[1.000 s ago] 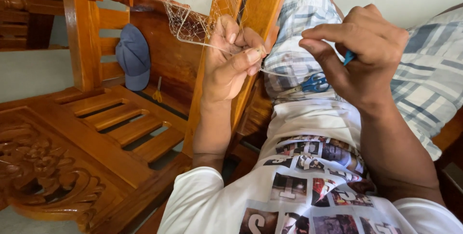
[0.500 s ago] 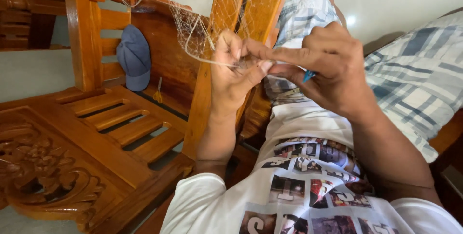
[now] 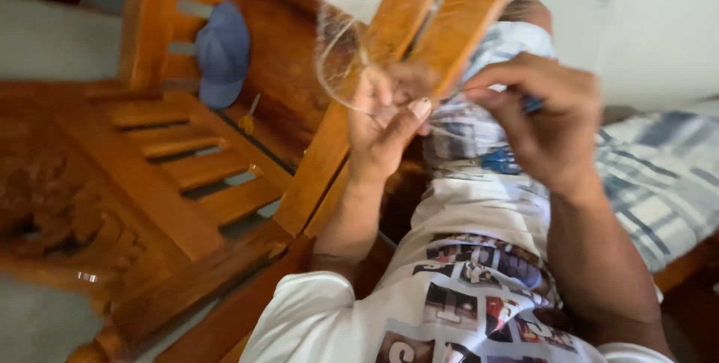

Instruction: The person uses a net needle to tie knots and repair or weave a fishing net.

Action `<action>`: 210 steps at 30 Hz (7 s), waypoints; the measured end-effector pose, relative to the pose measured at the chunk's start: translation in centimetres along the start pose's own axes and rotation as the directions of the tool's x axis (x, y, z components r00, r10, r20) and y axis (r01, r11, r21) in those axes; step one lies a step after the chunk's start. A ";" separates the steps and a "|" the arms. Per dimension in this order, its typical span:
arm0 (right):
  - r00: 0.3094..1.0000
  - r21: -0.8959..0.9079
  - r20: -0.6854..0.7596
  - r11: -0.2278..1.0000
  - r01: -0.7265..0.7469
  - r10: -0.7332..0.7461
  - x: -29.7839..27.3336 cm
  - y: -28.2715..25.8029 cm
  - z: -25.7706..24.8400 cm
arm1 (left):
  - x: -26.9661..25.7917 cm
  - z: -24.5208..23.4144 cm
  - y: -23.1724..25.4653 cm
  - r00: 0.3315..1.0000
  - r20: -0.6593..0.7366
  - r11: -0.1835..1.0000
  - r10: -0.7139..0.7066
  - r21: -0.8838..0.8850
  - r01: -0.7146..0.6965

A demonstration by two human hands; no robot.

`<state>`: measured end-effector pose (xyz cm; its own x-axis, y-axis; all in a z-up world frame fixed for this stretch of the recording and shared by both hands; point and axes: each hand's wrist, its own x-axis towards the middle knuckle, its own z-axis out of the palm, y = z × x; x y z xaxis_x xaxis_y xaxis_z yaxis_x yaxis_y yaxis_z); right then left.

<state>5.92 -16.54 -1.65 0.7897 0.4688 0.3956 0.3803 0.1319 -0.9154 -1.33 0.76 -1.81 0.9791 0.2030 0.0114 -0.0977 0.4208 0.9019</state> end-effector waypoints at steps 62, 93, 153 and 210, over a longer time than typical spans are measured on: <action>0.982 -0.081 -0.070 0.982 0.169 -0.175 -0.4 0.6 0.4 | -2.6 2.4 -2.1 0.993 -0.028 0.993 0.115 0.021 -0.114; 0.811 0.018 -0.501 0.933 0.358 -0.302 -5.6 -1.5 0.4 | 0.0 3.0 0.4 0.980 0.054 0.978 0.190 0.076 -0.194; 0.864 0.159 -0.431 0.921 0.356 -0.260 -0.7 -2.3 1.9 | 0.4 2.3 -0.9 0.909 0.109 0.846 0.401 0.337 -0.414; 0.941 -0.296 0.305 0.925 0.238 -0.144 -4.1 -5.3 0.1 | 0.1 1.9 0.8 0.988 0.153 0.999 -0.006 0.037 0.001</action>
<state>0.59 -19.14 1.59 0.5418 0.6886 0.4820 0.6818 -0.0247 -0.7311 -0.96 -0.57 -0.29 0.9955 0.0624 0.0717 -0.0904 0.3877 0.9173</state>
